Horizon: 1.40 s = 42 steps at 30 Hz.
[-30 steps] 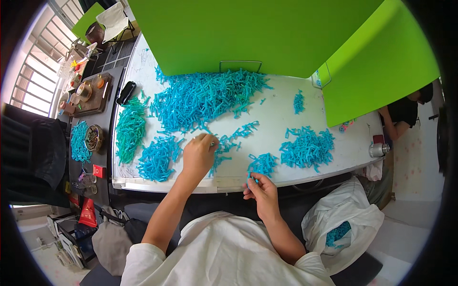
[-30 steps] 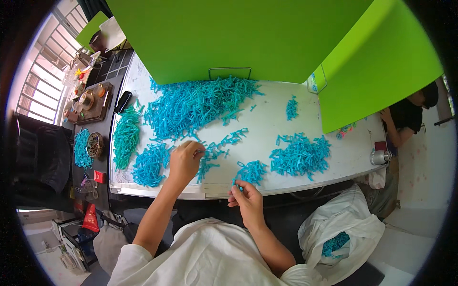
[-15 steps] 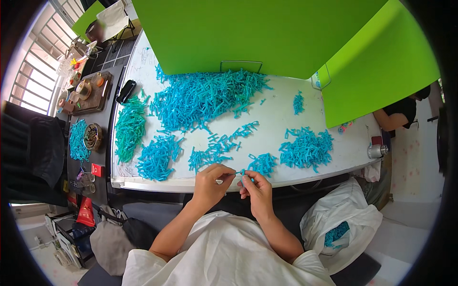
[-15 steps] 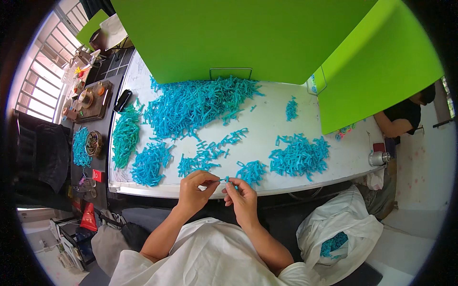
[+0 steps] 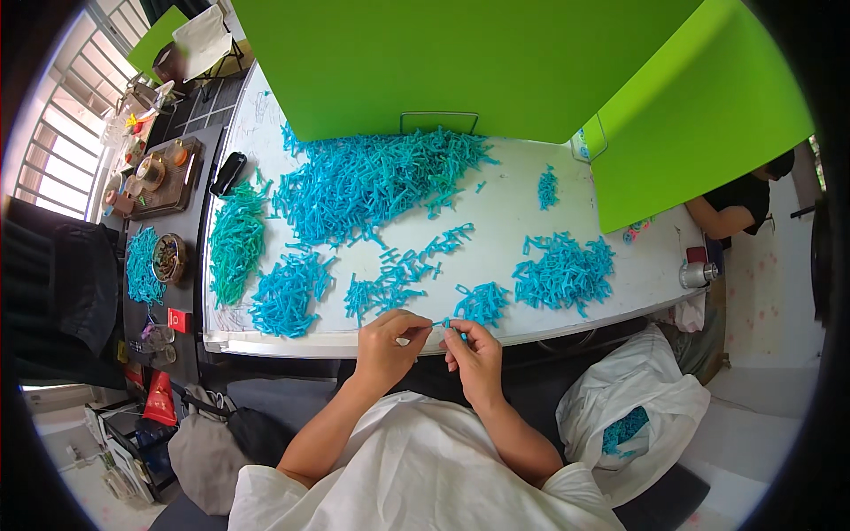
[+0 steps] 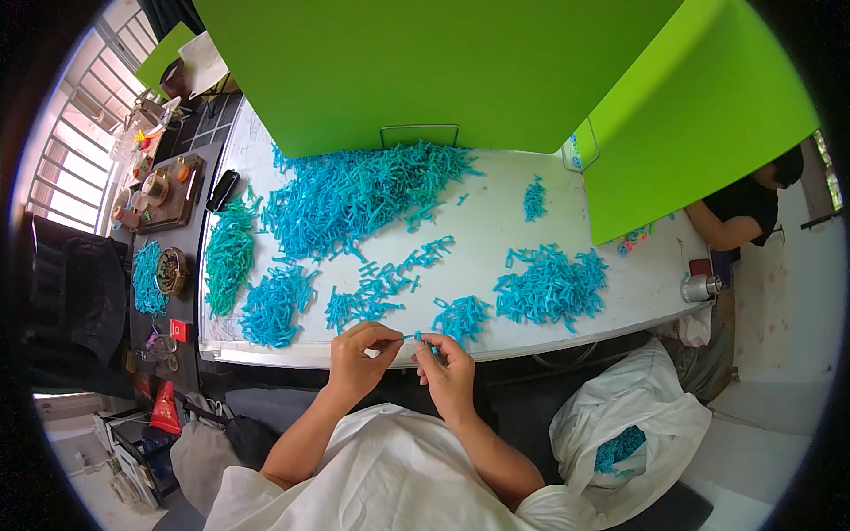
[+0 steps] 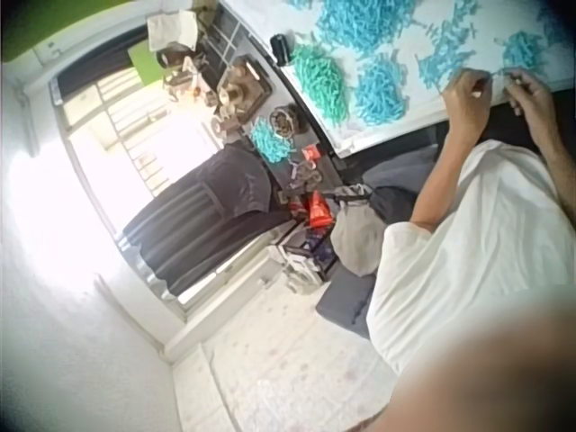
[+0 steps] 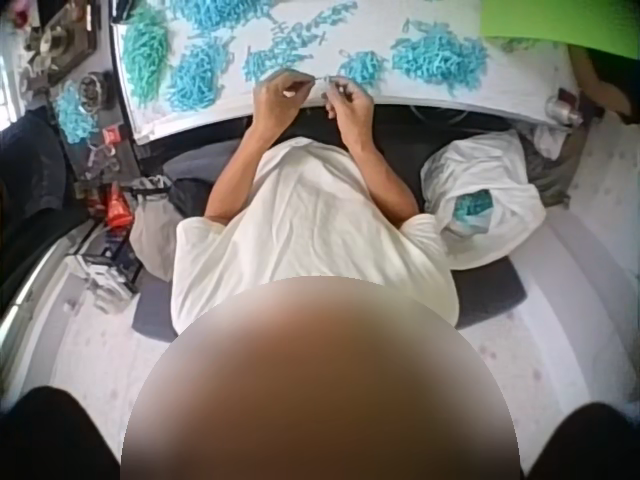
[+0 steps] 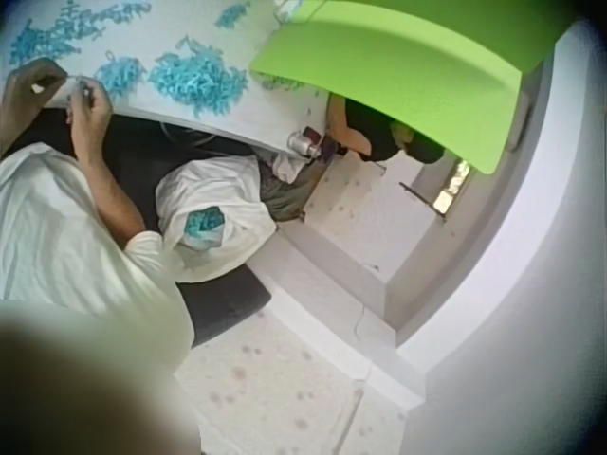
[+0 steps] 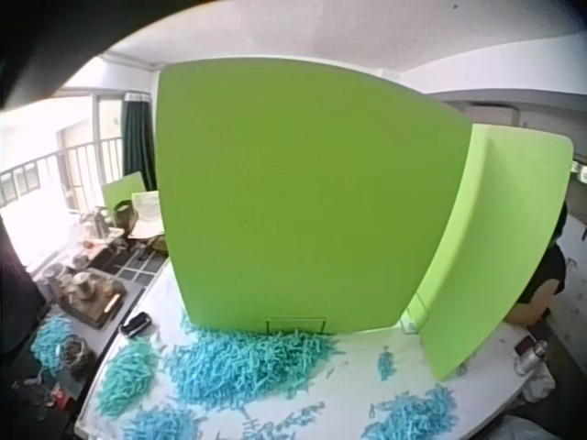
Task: Manually sort and untangle blue shredded paper strips on a workbench.
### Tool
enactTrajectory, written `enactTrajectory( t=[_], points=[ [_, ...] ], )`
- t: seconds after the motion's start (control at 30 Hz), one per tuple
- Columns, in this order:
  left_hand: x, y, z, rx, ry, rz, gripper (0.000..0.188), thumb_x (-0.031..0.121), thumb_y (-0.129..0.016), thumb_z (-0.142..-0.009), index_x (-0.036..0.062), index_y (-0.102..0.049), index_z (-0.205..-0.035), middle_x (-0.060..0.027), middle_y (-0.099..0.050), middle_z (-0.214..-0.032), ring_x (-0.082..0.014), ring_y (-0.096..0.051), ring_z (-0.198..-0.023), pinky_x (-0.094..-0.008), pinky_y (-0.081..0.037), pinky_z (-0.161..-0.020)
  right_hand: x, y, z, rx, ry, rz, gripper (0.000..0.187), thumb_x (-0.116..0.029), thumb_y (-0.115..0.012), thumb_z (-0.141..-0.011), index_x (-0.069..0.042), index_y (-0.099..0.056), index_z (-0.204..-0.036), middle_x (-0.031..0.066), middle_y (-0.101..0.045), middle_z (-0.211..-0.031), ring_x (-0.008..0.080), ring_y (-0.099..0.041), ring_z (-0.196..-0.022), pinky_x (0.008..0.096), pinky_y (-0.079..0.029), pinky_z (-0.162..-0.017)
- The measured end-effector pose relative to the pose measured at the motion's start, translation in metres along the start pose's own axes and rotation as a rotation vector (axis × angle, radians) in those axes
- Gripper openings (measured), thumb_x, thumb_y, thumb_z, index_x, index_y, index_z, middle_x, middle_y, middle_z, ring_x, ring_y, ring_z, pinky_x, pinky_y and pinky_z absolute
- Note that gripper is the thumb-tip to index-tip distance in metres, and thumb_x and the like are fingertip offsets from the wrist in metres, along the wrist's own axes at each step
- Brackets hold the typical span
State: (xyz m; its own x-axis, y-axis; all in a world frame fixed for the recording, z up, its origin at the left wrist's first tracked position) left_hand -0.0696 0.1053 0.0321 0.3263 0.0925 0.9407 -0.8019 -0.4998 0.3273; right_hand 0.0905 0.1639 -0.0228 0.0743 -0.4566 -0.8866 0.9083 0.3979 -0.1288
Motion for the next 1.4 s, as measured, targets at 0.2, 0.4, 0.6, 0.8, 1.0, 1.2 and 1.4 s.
enactTrajectory(
  t=[0.2, 0.4, 0.6, 0.8, 1.0, 1.2, 1.4],
  points=[
    [-0.001, -0.002, 0.001, -0.021, -0.004, 0.027, 0.013, -0.008, -0.075, -0.078, -0.0003, -0.074, -0.089, -0.0098, -0.073, -0.087, -0.0174, -0.072, -0.075, -0.0274, -0.06, -0.069, 0.002, 0.0, 0.001, -0.02, 0.001, 0.024, 0.015, -0.011, -0.067, -0.096, 0.0, -0.067, -0.107, 0.0056, -0.067, -0.079, 0.0053, -0.056, -0.06, 0.0201, -0.043, -0.049],
    [-0.029, -0.013, 0.012, -0.115, 0.256, 0.324, 0.013, -0.005, -0.076, -0.081, -0.0015, -0.073, -0.093, -0.0085, -0.073, -0.085, -0.0153, -0.072, -0.075, -0.0265, -0.06, -0.07, 0.0, -0.004, 0.009, -0.144, 0.006, 0.057, 0.016, -0.012, -0.068, -0.096, -0.001, -0.067, -0.107, 0.007, -0.068, -0.079, 0.0058, -0.057, -0.059, 0.0196, -0.043, -0.048],
    [-0.039, -0.024, 0.017, -0.189, 0.315, 0.416, 0.016, -0.001, -0.075, -0.085, -0.001, -0.072, -0.1, -0.0064, -0.072, -0.089, -0.0144, -0.07, -0.079, -0.0275, -0.059, -0.074, -0.013, 0.003, 0.004, -0.084, 0.205, 0.412, 0.017, -0.014, -0.07, -0.093, 0.001, -0.07, -0.101, 0.0091, -0.072, -0.083, 0.0116, -0.065, -0.073, 0.0267, -0.051, -0.065],
    [-0.043, 0.031, -0.026, 0.084, 0.101, -0.216, 0.011, 0.001, -0.075, -0.082, 0.0064, -0.075, -0.092, -0.0096, -0.067, -0.088, -0.0216, -0.064, -0.069, -0.0321, -0.05, -0.06, -0.079, 0.054, -0.018, 0.305, 0.594, 0.751, 0.014, -0.008, -0.075, -0.084, 0.002, -0.073, -0.093, 0.0104, -0.06, -0.079, 0.0218, -0.06, -0.072, 0.032, -0.047, -0.066],
    [-0.04, 0.049, -0.062, 0.159, -0.04, -0.637, 0.01, 0.008, -0.076, -0.079, 0.0065, -0.074, -0.089, -0.0118, -0.067, -0.087, -0.0299, -0.066, -0.071, -0.0397, -0.052, -0.063, -0.081, 0.046, -0.021, 0.228, 0.505, 0.926, 0.024, -0.012, -0.073, -0.087, 0.001, -0.071, -0.106, 0.0109, -0.063, -0.086, 0.0219, -0.061, -0.075, 0.0335, -0.048, -0.068],
    [-0.059, 0.039, -0.073, 0.094, 0.029, -0.627, 0.011, 0.009, -0.077, -0.077, 0.0057, -0.074, -0.087, -0.0133, -0.068, -0.087, -0.0315, -0.067, -0.072, -0.0406, -0.053, -0.065, -0.023, 0.039, -0.014, -0.16, -0.085, 0.005, 0.044, -0.01, -0.061, -0.095, 0.002, -0.053, -0.137, 0.0082, -0.062, -0.103, 0.0182, -0.064, -0.086, 0.0323, -0.054, -0.078],
    [-0.049, 0.051, -0.068, 0.077, 0.041, -0.555, 0.009, 0.005, -0.077, -0.075, 0.0026, -0.073, -0.084, -0.0148, -0.07, -0.086, -0.0282, -0.069, -0.072, -0.0368, -0.054, -0.065, -0.013, 0.0, 0.0, -0.301, -0.217, -0.196, 0.042, -0.007, -0.056, -0.099, 0.0, -0.049, -0.14, 0.0124, -0.06, -0.118, 0.0212, -0.068, -0.096, 0.0336, -0.058, -0.084]
  ],
)
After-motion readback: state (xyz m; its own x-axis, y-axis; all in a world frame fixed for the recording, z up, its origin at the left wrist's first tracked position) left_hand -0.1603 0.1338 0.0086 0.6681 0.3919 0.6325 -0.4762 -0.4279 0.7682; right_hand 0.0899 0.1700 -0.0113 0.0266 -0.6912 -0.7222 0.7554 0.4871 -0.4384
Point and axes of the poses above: each hand's wrist, its own z-axis away from the middle knuckle, its own y-axis out of the back of the hand, x = y × z, the point moved 10 cm from there along -z, towards the middle knuckle
